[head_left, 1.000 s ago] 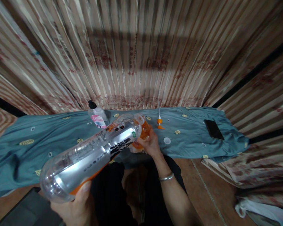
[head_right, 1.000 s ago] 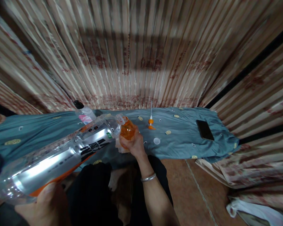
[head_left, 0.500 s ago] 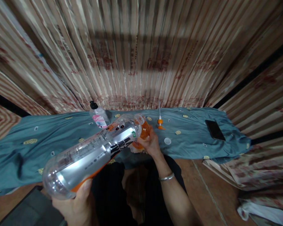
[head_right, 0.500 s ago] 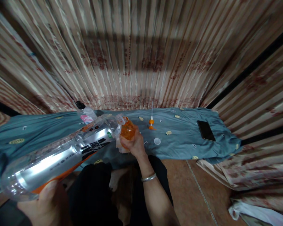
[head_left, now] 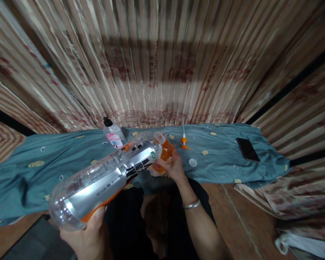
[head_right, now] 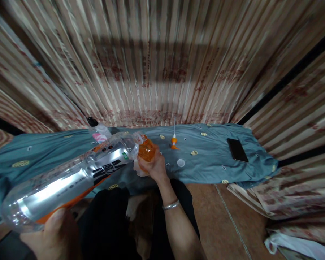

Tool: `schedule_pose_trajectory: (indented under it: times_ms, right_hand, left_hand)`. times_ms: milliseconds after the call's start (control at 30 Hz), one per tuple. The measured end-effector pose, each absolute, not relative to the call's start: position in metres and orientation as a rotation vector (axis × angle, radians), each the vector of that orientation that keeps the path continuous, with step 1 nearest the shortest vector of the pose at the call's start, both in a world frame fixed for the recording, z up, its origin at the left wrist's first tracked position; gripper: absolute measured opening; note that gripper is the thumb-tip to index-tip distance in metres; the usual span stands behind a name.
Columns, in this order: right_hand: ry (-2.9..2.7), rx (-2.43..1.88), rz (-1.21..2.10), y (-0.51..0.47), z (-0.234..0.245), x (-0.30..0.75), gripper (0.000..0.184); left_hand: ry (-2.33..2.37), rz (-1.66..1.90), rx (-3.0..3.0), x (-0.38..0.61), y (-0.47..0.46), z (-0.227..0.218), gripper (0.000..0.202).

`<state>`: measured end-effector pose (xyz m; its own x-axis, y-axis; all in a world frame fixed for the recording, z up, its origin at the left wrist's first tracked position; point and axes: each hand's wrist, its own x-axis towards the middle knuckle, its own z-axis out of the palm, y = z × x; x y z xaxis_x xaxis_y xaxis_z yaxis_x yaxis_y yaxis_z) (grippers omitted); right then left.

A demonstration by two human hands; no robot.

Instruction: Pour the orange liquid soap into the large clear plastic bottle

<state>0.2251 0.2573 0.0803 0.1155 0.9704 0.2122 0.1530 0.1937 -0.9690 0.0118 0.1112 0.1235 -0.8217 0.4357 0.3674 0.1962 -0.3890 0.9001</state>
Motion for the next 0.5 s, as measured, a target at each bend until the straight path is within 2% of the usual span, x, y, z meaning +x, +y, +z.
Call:
schedule_pose_trajectory:
  times_ms: [500]
  right_hand:
    - [-1.329, -1.207, 0.913, 0.2555, 0.0844, 0.2283, 0.065]
  left_hand:
    - [1.743, 2.286, 0.856, 0.0122, 0.1094, 0.1224, 0.063]
